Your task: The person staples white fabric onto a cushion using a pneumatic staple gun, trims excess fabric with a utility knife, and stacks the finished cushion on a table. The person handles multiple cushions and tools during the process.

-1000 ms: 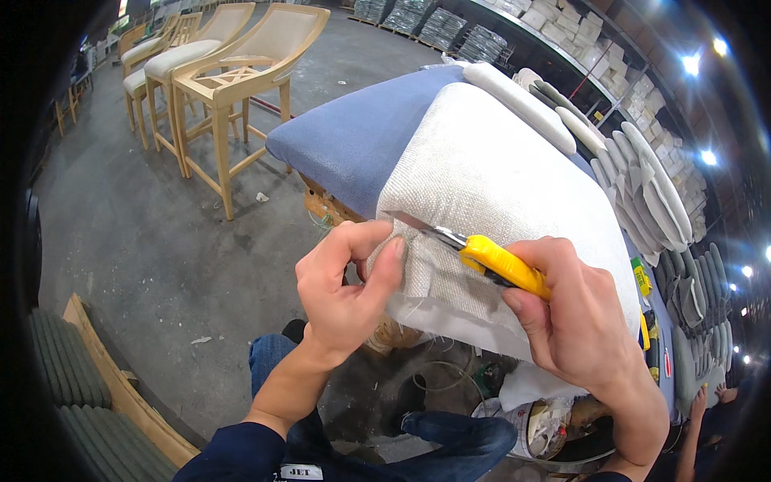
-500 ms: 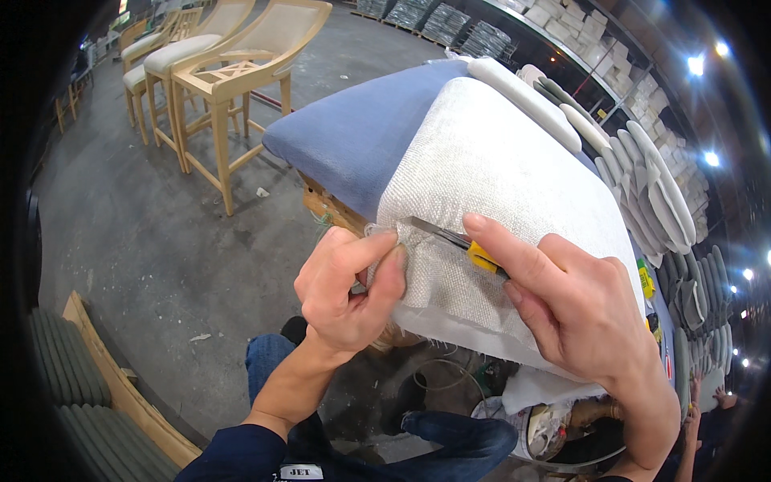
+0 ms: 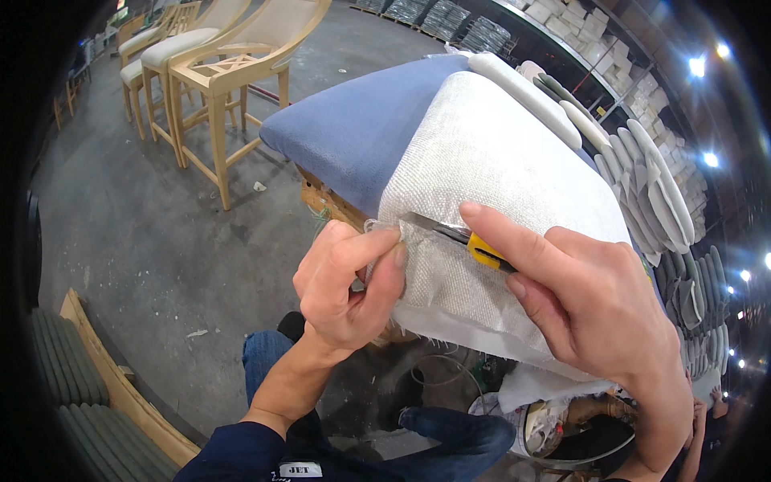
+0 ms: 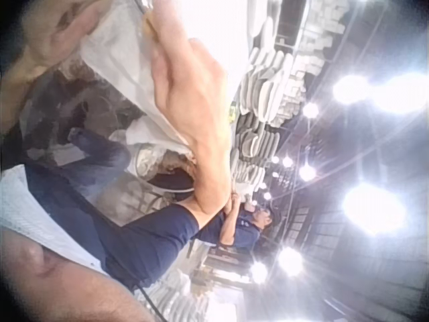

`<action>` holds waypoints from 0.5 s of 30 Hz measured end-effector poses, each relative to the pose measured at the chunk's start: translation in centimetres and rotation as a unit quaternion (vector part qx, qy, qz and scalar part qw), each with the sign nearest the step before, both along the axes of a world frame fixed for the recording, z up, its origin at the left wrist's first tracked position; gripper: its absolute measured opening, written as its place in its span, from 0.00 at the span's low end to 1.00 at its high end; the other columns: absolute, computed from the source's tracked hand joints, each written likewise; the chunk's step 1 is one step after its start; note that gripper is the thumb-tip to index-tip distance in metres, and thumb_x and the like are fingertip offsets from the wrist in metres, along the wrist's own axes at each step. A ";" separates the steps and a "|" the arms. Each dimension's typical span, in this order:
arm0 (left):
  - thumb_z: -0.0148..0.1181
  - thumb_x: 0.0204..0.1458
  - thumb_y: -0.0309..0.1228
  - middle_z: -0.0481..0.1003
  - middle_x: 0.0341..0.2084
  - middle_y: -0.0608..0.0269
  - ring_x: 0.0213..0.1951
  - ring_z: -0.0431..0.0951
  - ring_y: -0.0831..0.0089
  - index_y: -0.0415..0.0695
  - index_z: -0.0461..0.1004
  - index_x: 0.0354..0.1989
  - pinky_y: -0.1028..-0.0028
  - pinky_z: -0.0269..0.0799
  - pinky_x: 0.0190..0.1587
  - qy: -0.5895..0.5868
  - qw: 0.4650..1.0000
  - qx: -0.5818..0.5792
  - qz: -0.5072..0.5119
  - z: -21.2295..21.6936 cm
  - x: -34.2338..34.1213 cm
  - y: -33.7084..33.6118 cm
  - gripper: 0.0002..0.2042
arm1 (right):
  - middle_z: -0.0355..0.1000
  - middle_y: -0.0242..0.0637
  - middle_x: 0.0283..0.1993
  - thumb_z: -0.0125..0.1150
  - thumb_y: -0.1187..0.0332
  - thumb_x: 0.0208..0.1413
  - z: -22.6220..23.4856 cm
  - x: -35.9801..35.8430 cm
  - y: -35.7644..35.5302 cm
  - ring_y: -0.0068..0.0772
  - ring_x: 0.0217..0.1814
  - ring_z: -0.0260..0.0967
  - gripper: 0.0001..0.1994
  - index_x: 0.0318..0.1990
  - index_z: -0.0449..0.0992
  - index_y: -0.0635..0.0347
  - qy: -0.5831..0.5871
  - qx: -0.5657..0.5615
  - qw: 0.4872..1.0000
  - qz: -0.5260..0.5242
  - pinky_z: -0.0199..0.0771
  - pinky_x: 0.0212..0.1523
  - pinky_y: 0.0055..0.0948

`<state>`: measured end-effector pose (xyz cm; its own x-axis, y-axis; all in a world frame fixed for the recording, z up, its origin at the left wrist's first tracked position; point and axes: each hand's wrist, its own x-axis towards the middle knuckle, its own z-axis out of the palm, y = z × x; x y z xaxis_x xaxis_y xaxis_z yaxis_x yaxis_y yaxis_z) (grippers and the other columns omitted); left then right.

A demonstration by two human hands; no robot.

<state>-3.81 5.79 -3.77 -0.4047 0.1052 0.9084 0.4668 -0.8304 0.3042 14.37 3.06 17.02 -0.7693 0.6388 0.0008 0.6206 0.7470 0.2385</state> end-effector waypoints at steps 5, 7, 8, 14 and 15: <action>0.69 0.48 0.12 0.71 0.21 0.66 0.21 0.65 0.75 0.37 0.81 0.43 0.73 0.59 0.24 0.003 1.000 0.000 -0.001 0.1 -0.1 -0.1 0.14 | 0.82 0.55 0.45 0.59 0.80 0.55 1.0 -0.8 0.4 0.55 0.42 0.83 0.32 0.71 0.71 0.60 0.004 -0.041 0.999 0.005 0.79 0.46 0.43; 0.69 0.46 0.12 0.72 0.22 0.64 0.22 0.67 0.71 0.36 0.80 0.43 0.71 0.61 0.25 0.006 1.000 -0.006 -0.001 0.2 -0.1 -0.2 0.15 | 0.82 0.56 0.44 0.59 0.80 0.54 1.1 -1.0 0.8 0.55 0.40 0.83 0.32 0.71 0.71 0.60 0.011 -0.059 0.998 0.009 0.79 0.45 0.43; 0.69 0.43 0.12 0.72 0.23 0.62 0.23 0.69 0.67 0.36 0.80 0.42 0.69 0.63 0.26 0.008 1.000 -0.011 -0.003 0.2 -0.1 -0.4 0.15 | 0.82 0.56 0.43 0.58 0.80 0.54 1.2 -1.1 0.9 0.56 0.39 0.83 0.33 0.71 0.72 0.60 0.012 -0.067 0.998 0.008 0.79 0.45 0.43; 0.69 0.45 0.12 0.71 0.22 0.64 0.22 0.67 0.70 0.37 0.80 0.42 0.71 0.62 0.25 0.012 1.000 -0.001 -0.005 0.0 -0.4 0.0 0.15 | 0.82 0.57 0.42 0.58 0.80 0.53 1.3 -1.1 0.7 0.56 0.38 0.82 0.33 0.71 0.72 0.59 -0.011 -0.050 0.999 -0.001 0.79 0.43 0.43; 0.69 0.46 0.12 0.71 0.21 0.66 0.22 0.66 0.74 0.37 0.80 0.42 0.72 0.59 0.24 0.009 1.000 0.007 -0.008 0.0 -0.3 0.1 0.14 | 0.82 0.57 0.42 0.58 0.80 0.53 1.5 -0.9 0.5 0.56 0.38 0.82 0.33 0.71 0.72 0.59 -0.014 -0.048 0.999 -0.006 0.79 0.43 0.43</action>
